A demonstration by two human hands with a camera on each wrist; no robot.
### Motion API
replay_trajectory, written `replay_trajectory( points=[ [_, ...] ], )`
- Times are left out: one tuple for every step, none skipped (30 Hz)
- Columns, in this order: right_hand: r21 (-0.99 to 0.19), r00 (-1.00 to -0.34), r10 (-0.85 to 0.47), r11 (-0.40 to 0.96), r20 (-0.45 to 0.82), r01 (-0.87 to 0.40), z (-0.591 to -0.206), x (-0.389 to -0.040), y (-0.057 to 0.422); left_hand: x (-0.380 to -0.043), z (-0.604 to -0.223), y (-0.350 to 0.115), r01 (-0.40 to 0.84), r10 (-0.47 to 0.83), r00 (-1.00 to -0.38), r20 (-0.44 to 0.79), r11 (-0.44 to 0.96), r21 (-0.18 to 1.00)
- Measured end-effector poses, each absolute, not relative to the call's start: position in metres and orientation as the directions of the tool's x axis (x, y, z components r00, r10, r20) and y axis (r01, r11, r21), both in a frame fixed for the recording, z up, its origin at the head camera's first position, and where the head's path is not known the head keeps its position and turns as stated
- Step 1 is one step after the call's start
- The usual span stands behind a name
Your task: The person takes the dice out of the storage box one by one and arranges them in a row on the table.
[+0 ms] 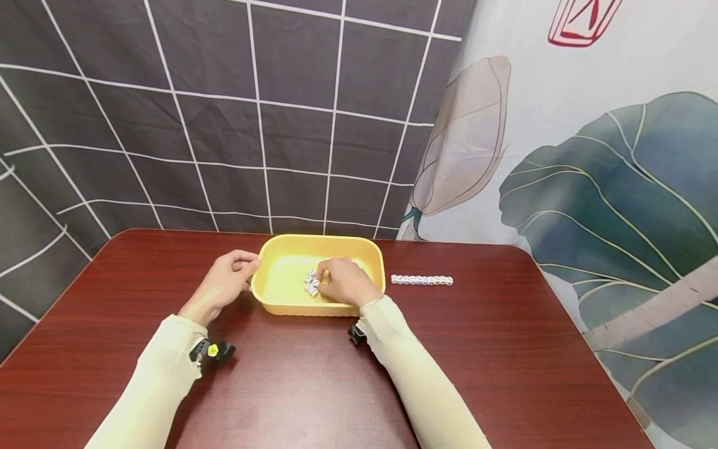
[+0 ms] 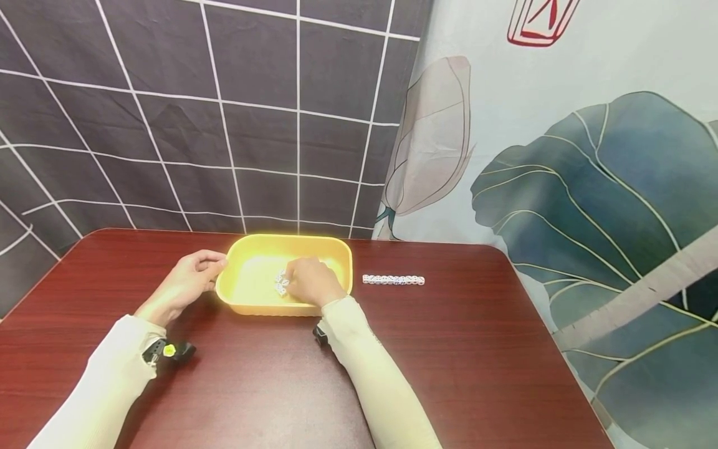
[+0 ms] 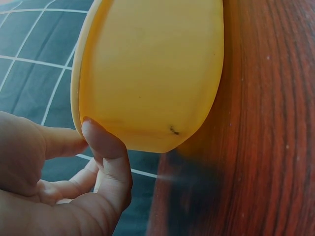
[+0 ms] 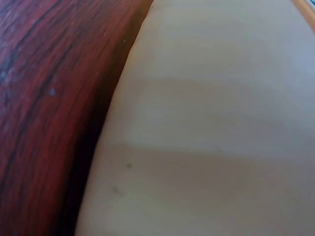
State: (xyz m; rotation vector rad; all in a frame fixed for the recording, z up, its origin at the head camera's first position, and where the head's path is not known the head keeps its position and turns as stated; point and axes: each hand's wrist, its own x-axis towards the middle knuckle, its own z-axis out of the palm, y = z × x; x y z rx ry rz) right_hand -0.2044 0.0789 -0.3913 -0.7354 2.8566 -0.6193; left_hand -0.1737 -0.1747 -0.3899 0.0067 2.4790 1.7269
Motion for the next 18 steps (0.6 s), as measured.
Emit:
replay_trajectory(
  points=[
    [-0.417, -0.875, -0.484, 0.8, -0.023, -0.432, -0.3915, -0.2044, 0.0789, -0.1736, -0.39, -0.1749, -0.066, 0.072, -0.993, -0.097, 0.348, 0.935],
    [-0.416, -0.876, -0.481, 0.802, -0.026, -0.428, -0.3916, -0.2044, 0.0789, -0.1736, -0.3901, -0.175, -0.066, 0.073, -0.993, -0.097, 0.348, 0.935],
    [-0.416, -0.878, -0.479, 0.804, -0.03, -0.424, -0.3916, -0.2043, 0.0789, -0.1736, -0.3902, -0.1752, -0.066, 0.073, -0.993, -0.097, 0.347, 0.936],
    [-0.417, -0.879, -0.476, 0.805, -0.032, -0.421, -0.3917, -0.2042, 0.079, -0.1736, -0.3903, -0.1753, -0.065, 0.074, -0.993, -0.096, 0.346, 0.936],
    [-0.419, -0.88, -0.473, 0.807, -0.034, -0.417, -0.3916, -0.2041, 0.0791, -0.1737, -0.3904, -0.1754, -0.064, 0.074, -0.993, -0.095, 0.344, 0.937],
    [-0.42, -0.881, -0.471, 0.807, -0.036, -0.414, -0.3915, -0.204, 0.0791, -0.1738, -0.3905, -0.1754, -0.063, 0.075, -0.993, -0.094, 0.343, 0.937],
    [-0.42, -0.882, -0.469, 0.809, -0.039, -0.412, -0.3917, -0.204, 0.0791, -0.1739, -0.3907, -0.1755, -0.063, 0.075, -0.993, -0.094, 0.343, 0.937],
    [-0.42, -0.883, -0.468, 0.81, -0.041, -0.41, -0.3919, -0.204, 0.079, -0.1739, -0.3908, -0.1756, -0.062, 0.075, -0.993, -0.093, 0.342, 0.938],
    [-0.421, -0.883, -0.468, 0.81, -0.043, -0.409, -0.3919, -0.204, 0.0789, -0.1739, -0.3909, -0.1757, -0.062, 0.074, -0.993, -0.093, 0.342, 0.938],
    [-0.42, -0.883, -0.467, 0.81, -0.043, -0.408, -0.3921, -0.2041, 0.079, -0.1739, -0.3909, -0.1757, -0.062, 0.074, -0.993, -0.092, 0.343, 0.937],
    [-0.419, -0.884, -0.466, 0.811, -0.042, -0.407, -0.3923, -0.2042, 0.0791, -0.174, -0.391, -0.1756, -0.062, 0.073, -0.993, -0.092, 0.343, 0.937],
    [-0.418, -0.885, -0.464, 0.812, -0.041, -0.407, -0.3923, -0.2044, 0.0794, -0.174, -0.391, -0.1756, -0.062, 0.072, -0.993, -0.092, 0.343, 0.937],
    [-0.417, -0.886, -0.463, 0.813, -0.039, -0.406, -0.3924, -0.2045, 0.0797, -0.1741, -0.3911, -0.1756, -0.062, 0.072, -0.993, -0.092, 0.342, 0.938],
    [-0.416, -0.887, -0.461, 0.814, -0.036, -0.406, -0.3924, -0.2046, 0.0801, -0.1741, -0.3912, -0.1756, -0.062, 0.071, -0.993, -0.091, 0.341, 0.938],
    [-0.417, -0.888, -0.459, 0.814, -0.033, -0.405, -0.3921, -0.2048, 0.0805, -0.174, -0.3912, -0.1756, -0.062, 0.07, -0.993, -0.091, 0.341, 0.938],
    [-0.416, -0.889, -0.458, 0.814, -0.029, -0.405, -0.3917, -0.2049, 0.081, -0.1741, -0.3914, -0.1756, -0.061, 0.07, -0.993, -0.09, 0.339, 0.939],
    [-0.419, -0.89, -0.456, 0.813, -0.027, -0.404, -0.3911, -0.205, 0.0816, -0.1742, -0.3915, -0.1757, -0.059, 0.07, -0.994, -0.088, 0.338, 0.939],
    [-0.423, -0.89, -0.455, 0.811, -0.025, -0.403, -0.3903, -0.2051, 0.0822, -0.1743, -0.3916, -0.1759, -0.058, 0.069, -0.994, -0.086, 0.337, 0.94]
  ],
)
